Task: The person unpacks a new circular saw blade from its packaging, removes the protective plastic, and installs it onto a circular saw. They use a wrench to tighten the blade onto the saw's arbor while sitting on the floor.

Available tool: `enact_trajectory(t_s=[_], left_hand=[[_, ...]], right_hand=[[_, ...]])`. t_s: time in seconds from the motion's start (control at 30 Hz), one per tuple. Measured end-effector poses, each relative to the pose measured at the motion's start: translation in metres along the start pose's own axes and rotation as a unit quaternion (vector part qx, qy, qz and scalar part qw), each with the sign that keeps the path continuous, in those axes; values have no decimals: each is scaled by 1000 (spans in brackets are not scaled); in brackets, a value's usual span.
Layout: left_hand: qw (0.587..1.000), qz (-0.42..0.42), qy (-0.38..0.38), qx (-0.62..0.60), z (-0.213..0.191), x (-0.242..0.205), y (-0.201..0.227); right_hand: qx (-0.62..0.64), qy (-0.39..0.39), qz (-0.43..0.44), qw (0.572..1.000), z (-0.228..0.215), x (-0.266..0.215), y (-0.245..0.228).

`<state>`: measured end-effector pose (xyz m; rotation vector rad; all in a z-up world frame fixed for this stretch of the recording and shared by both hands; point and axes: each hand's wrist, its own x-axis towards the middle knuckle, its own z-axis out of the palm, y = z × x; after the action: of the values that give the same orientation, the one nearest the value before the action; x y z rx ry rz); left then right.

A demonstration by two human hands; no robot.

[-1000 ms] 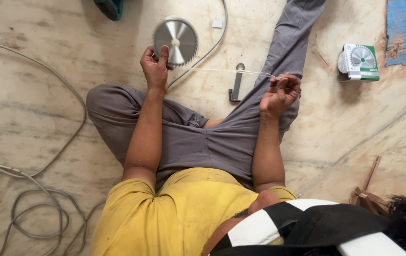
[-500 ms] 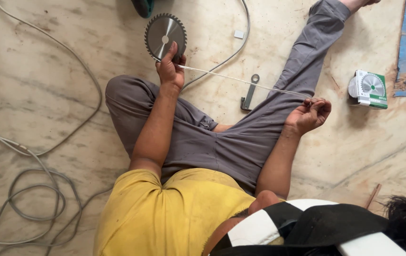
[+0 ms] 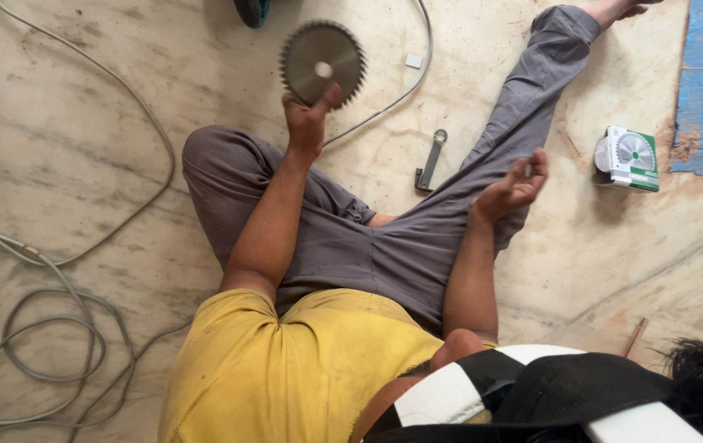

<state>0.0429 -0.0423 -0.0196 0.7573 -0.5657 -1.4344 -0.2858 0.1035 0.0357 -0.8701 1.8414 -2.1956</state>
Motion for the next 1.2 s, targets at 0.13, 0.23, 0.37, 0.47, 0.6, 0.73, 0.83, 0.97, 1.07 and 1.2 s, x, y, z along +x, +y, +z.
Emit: enact_trajectory(t_s=[0.13, 0.23, 0.37, 0.47, 0.6, 0.73, 0.83, 0.97, 1.07, 1.2], left_hand=[[952, -49, -251, 170, 29, -21, 11], [910, -105, -357, 181, 52, -47, 16], [889, -106, -380, 231, 52, -51, 15], [881, -133, -356, 284, 45, -44, 9], [910, -178, -277, 252, 41, -31, 11], [949, -118, -143, 254, 30, -20, 4], [906, 49, 31, 420, 2, -2, -16], [900, 74, 129, 411, -6, 11, 3], [916, 89, 177, 348, -6, 10, 8], [913, -3, 184, 363, 3, 4, 14]], right_hand=[[155, -283, 120, 939, 20, -32, -10], [173, -403, 228, 869, 41, -65, -28], [97, -396, 235, 882, 40, -78, -19], [105, -321, 273, 901, 37, -69, -12], [172, -206, 304, 914, 33, -47, -12], [196, -103, 336, 915, 20, -27, -3], [221, -41, 378, 898, 5, -21, 20], [254, 7, 389, 886, 0, -18, 23], [302, 15, 393, 868, -4, -15, 23], [347, 18, 410, 843, -9, -14, 25]])
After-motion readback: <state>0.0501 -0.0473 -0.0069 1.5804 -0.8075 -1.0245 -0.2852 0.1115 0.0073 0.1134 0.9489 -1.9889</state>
